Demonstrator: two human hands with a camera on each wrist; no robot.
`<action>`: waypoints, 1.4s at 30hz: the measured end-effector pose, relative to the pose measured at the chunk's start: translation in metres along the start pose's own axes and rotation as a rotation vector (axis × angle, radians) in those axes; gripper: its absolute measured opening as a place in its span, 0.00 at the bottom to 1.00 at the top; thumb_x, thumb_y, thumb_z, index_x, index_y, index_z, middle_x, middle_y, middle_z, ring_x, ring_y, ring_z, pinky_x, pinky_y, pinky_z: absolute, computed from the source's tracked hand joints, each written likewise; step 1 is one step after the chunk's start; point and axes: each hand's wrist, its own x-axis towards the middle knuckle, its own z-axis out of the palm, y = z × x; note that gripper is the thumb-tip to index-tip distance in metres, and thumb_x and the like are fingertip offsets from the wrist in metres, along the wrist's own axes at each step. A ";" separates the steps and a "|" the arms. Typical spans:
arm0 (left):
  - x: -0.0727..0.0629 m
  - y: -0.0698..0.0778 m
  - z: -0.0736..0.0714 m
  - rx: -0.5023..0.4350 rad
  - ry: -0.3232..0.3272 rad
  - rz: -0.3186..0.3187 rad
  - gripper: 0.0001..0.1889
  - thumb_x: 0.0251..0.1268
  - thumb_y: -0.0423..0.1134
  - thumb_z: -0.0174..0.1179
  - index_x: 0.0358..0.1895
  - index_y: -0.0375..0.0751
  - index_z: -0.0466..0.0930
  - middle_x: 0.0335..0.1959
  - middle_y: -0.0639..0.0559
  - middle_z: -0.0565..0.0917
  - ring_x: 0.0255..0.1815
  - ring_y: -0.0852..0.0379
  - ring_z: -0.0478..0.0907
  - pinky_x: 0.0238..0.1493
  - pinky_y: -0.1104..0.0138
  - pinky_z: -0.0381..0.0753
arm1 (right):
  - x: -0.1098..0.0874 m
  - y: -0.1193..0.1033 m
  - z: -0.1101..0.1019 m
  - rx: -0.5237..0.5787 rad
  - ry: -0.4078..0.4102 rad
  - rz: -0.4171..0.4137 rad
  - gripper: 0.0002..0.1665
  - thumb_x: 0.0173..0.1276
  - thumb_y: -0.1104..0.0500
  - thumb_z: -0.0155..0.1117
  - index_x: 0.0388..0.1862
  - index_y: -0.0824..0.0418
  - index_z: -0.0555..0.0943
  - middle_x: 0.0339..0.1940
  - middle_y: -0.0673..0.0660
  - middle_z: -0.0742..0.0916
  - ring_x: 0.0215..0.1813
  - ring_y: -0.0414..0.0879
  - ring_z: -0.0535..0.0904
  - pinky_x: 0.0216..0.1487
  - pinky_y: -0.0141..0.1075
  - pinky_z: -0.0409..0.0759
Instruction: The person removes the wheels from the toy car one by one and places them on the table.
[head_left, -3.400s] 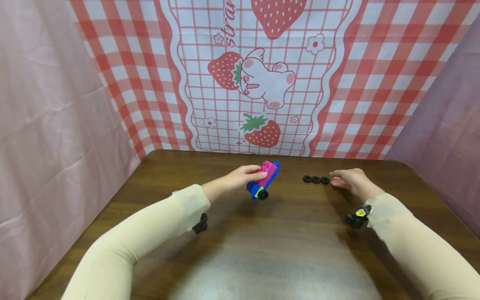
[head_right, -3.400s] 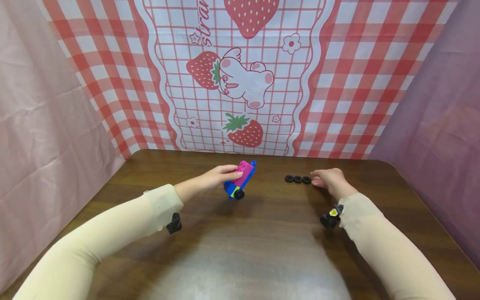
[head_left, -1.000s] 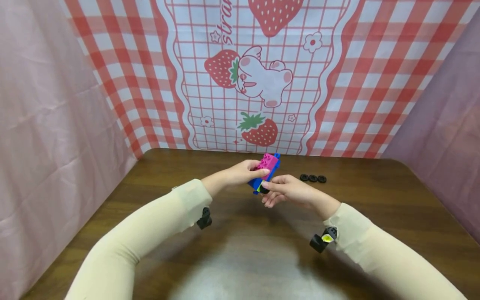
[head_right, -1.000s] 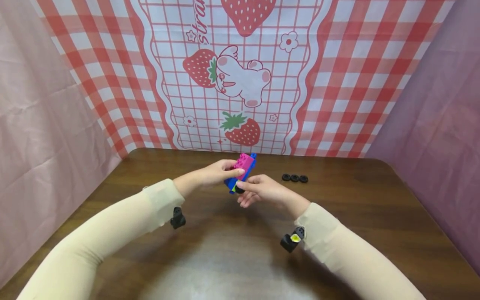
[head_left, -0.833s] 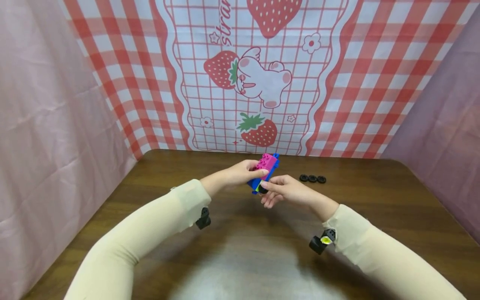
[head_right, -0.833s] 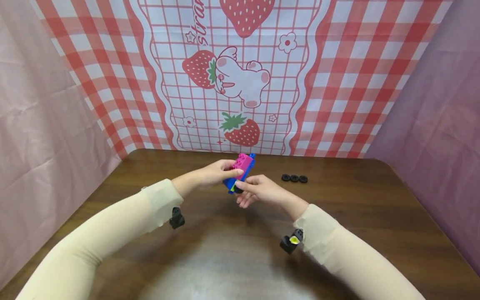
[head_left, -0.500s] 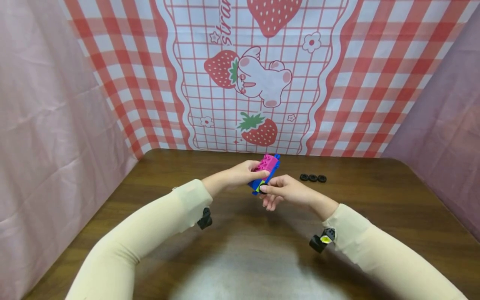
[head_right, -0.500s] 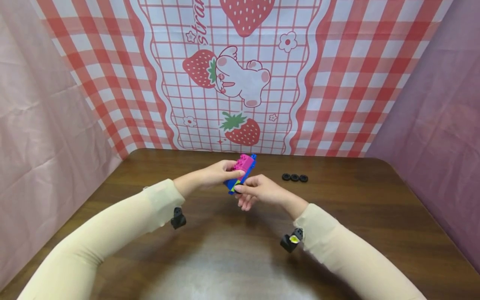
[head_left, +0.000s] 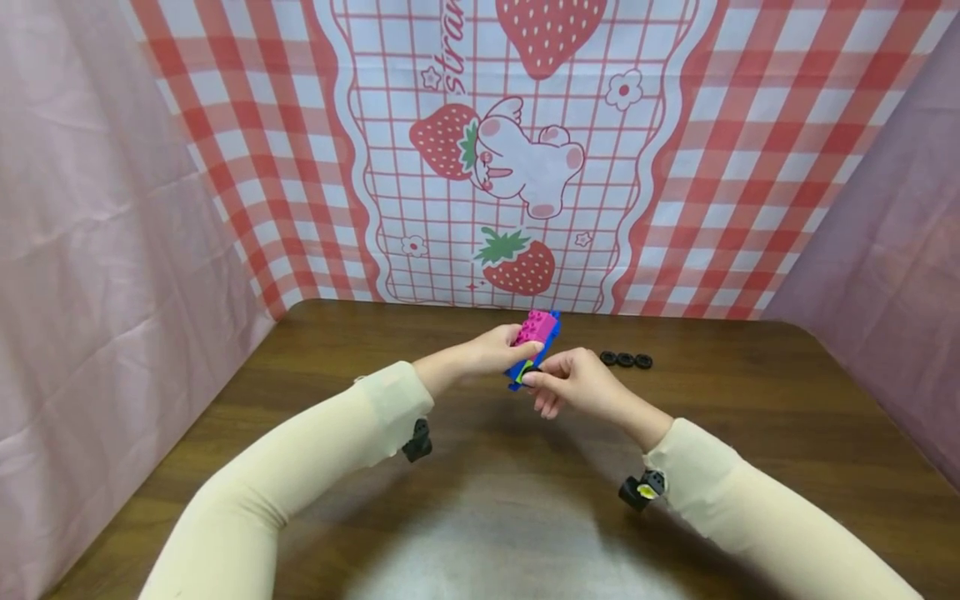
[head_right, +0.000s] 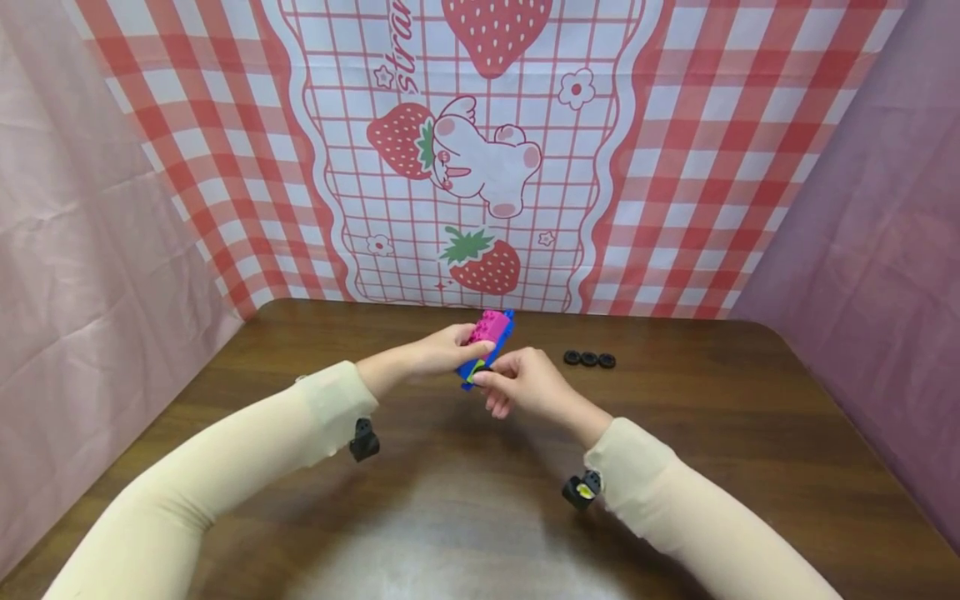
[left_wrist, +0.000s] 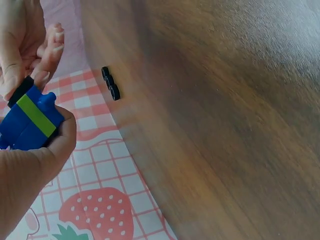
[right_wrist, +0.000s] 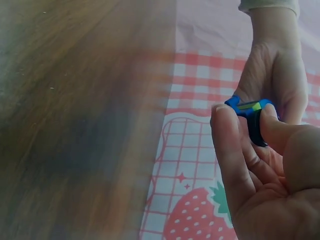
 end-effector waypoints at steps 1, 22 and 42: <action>0.000 0.000 0.001 -0.005 0.002 -0.009 0.19 0.75 0.44 0.49 0.54 0.27 0.69 0.33 0.48 0.79 0.31 0.61 0.77 0.35 0.70 0.80 | -0.001 0.000 0.001 -0.013 0.012 -0.007 0.20 0.71 0.54 0.61 0.32 0.72 0.83 0.20 0.60 0.87 0.21 0.45 0.84 0.30 0.56 0.82; -0.002 -0.008 -0.001 -0.197 -0.016 -0.056 0.21 0.76 0.42 0.48 0.59 0.27 0.68 0.41 0.42 0.82 0.35 0.59 0.80 0.44 0.66 0.82 | 0.004 -0.005 -0.006 0.141 0.076 0.072 0.16 0.68 0.61 0.64 0.40 0.74 0.72 0.28 0.69 0.87 0.24 0.48 0.85 0.36 0.55 0.83; 0.001 -0.019 -0.003 -0.225 0.014 -0.087 0.20 0.76 0.42 0.48 0.57 0.27 0.67 0.36 0.45 0.79 0.33 0.58 0.78 0.39 0.68 0.81 | -0.005 0.012 -0.036 0.244 0.150 0.103 0.23 0.70 0.65 0.60 0.60 0.77 0.72 0.38 0.58 0.88 0.36 0.43 0.87 0.42 0.38 0.85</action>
